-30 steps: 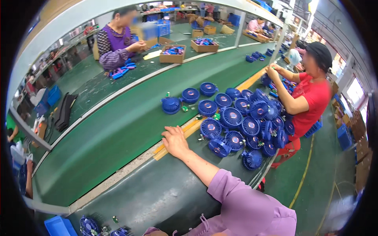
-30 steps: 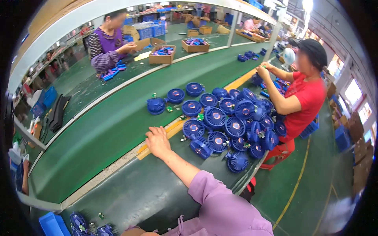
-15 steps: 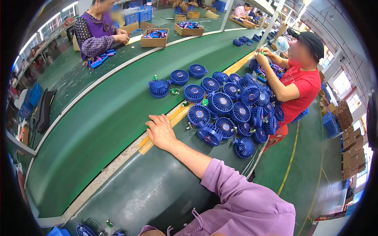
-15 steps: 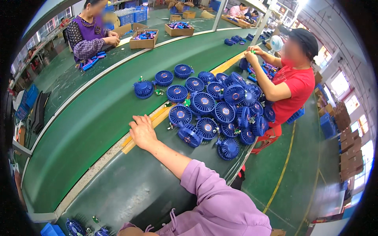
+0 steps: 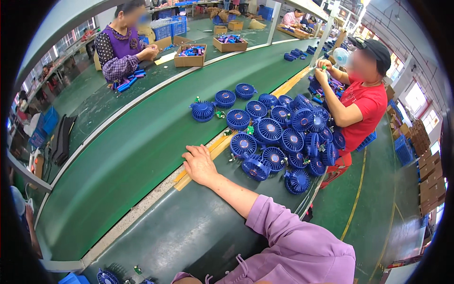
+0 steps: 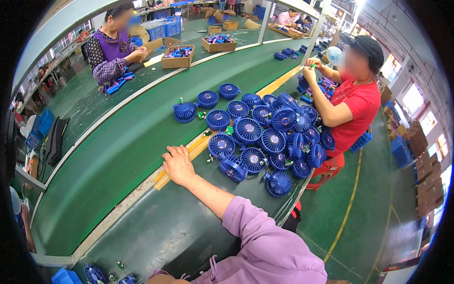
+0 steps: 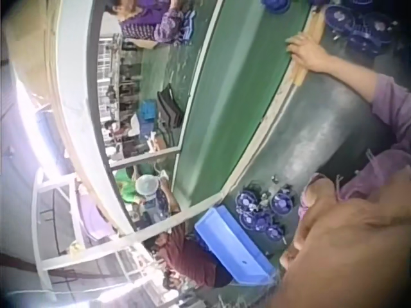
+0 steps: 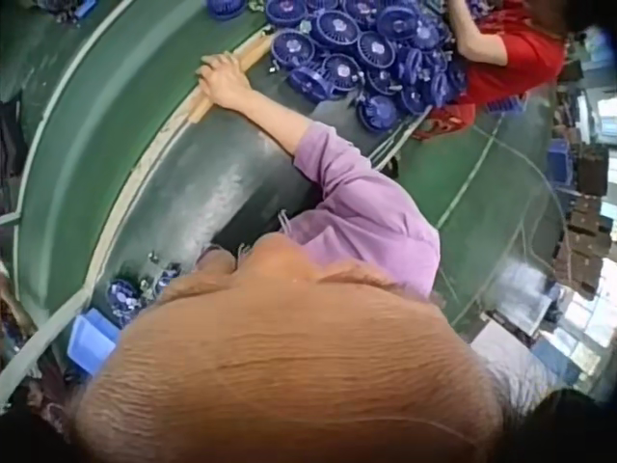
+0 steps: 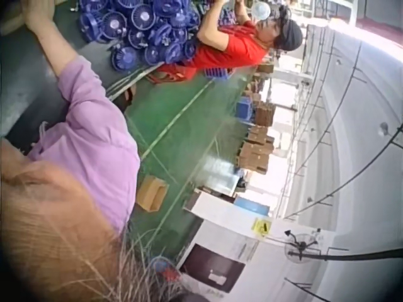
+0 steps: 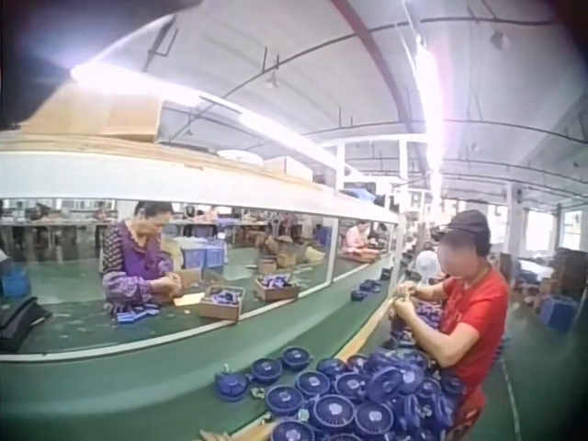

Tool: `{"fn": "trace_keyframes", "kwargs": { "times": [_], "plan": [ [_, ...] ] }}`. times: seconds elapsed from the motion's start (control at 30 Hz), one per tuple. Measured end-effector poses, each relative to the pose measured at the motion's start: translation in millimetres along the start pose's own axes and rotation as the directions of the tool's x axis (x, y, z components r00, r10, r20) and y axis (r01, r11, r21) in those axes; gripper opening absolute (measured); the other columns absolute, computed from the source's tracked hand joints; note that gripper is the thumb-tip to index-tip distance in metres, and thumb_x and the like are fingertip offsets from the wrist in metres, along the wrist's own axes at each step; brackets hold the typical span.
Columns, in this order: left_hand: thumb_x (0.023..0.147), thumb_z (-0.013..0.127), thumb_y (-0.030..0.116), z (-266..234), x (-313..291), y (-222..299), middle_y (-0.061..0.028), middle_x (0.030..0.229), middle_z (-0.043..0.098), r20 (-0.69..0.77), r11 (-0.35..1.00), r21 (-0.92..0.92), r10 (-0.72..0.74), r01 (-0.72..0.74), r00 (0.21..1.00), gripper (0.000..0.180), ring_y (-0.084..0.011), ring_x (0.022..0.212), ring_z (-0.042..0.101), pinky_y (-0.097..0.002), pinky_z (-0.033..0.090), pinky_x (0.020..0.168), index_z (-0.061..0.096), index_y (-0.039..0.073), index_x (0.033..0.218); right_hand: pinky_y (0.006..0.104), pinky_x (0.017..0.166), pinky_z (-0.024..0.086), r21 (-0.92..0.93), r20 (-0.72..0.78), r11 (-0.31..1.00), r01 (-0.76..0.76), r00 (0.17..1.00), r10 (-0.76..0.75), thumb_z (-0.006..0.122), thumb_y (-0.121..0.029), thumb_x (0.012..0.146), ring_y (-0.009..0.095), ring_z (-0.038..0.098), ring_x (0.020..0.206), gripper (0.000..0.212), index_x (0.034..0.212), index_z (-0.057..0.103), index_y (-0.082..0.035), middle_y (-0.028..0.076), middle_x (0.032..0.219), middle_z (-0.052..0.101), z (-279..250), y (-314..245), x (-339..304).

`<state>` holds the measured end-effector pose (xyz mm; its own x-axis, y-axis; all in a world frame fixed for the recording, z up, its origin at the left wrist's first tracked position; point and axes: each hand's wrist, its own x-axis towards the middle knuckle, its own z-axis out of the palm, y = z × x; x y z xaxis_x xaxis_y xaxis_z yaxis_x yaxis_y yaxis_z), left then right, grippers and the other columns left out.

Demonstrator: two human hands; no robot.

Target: The person assembles small portable fans on a production line by attaching grill covers onto fan housings by hand and placing the parts on the table.

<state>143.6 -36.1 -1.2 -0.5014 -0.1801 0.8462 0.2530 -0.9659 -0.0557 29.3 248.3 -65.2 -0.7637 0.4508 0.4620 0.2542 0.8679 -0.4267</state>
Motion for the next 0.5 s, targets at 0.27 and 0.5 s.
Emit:
{"fn": "trace_keyframes", "kwargs": {
  "times": [0.27,0.5],
  "plan": [
    [0.094,0.056,0.027,-23,1,-34,-0.0189,0.119,0.057,0.101,0.983,-0.169,0.083,-0.065,0.991,0.041,-0.0309,0.107,0.055,-0.0438,0.042,0.096,0.050,0.001,0.125,0.0485,0.114,0.027,-0.001,-0.003,1.000,0.001,1.000,-0.001,0.062,-0.018,0.087,0.031,0.046,0.127,0.028,0.112,0.063,-0.006,0.016,0.131,0.054,-2,-3,0],
    [0.096,0.054,0.025,-34,10,-66,-0.0197,0.117,0.056,0.181,0.945,-0.311,0.163,-0.101,0.970,0.037,-0.0311,0.106,0.055,-0.0433,0.042,0.095,0.050,0.000,0.123,0.0491,0.113,0.028,-0.009,-0.016,1.000,0.006,1.000,-0.006,0.062,-0.019,0.087,0.032,0.047,0.127,0.028,0.112,0.063,-0.006,0.016,0.131,0.054,-2,1,-1]
  ]
}}
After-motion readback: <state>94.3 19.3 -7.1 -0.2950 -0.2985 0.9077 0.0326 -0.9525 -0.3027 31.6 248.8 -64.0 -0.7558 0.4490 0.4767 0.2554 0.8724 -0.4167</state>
